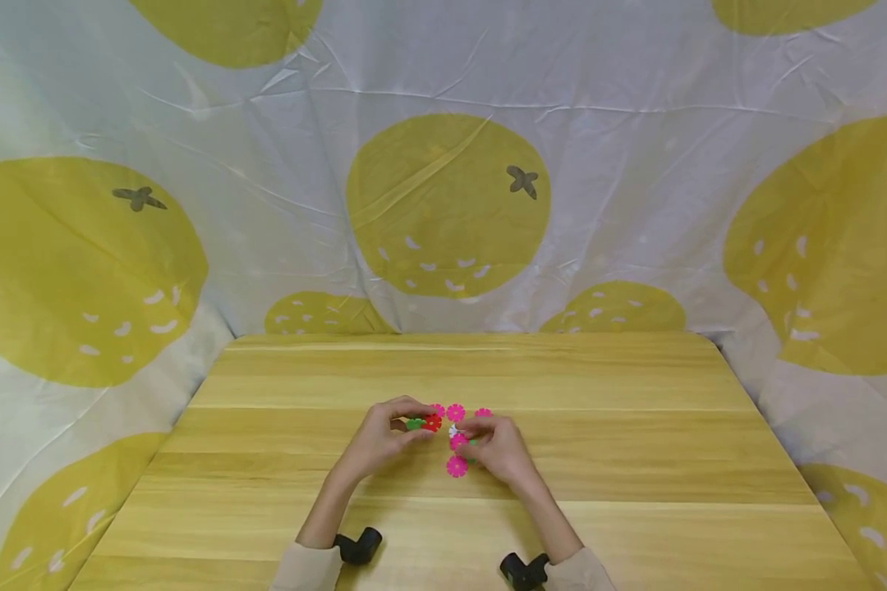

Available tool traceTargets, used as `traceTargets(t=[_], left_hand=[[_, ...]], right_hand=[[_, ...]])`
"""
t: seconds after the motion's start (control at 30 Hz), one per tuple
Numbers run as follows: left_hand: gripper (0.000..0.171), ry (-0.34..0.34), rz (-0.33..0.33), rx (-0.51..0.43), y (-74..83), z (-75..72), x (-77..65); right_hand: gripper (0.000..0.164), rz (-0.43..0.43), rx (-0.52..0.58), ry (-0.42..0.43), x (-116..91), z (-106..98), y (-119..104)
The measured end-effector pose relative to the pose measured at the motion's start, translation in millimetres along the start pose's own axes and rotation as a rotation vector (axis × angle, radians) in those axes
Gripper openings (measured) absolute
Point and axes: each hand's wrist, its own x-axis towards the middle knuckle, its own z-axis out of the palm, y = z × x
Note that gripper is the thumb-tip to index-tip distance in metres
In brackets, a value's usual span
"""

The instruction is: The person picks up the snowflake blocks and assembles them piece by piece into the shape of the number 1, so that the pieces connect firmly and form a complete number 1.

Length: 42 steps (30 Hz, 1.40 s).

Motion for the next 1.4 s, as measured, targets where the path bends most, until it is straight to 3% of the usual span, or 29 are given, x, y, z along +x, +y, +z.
traceTargets(t=[0.5,0.83,1.0,1.27,1.4], left_hand=[[0.025,-0.023,-0.011,-0.004,-0.6,2.0,1.2],[0.025,-0.044,-0.006,-0.047,0.1,3.6,0.9],[0.025,-0.063,-0.002,-0.108,0.6,4.6,1.2],[0.023,-0.08,-0.029,-0.177,1.7,5.2,-0.1],[0.022,-0.092,-0.034,-0.195,1.5,5.1,-0.2]], right_hand=[[0.023,-0.029,-0.201,0.085,2,6,0],[0.026,-0.063,-0.253,0.101,-2,5,0],[0.02,-0.107,-0.222,0.09,-3,2,3],[0.019,-0.176,0.022,0.011,-7,-8,3],[0.023,-0.182,0.087,0.032,-9,-11,2]])
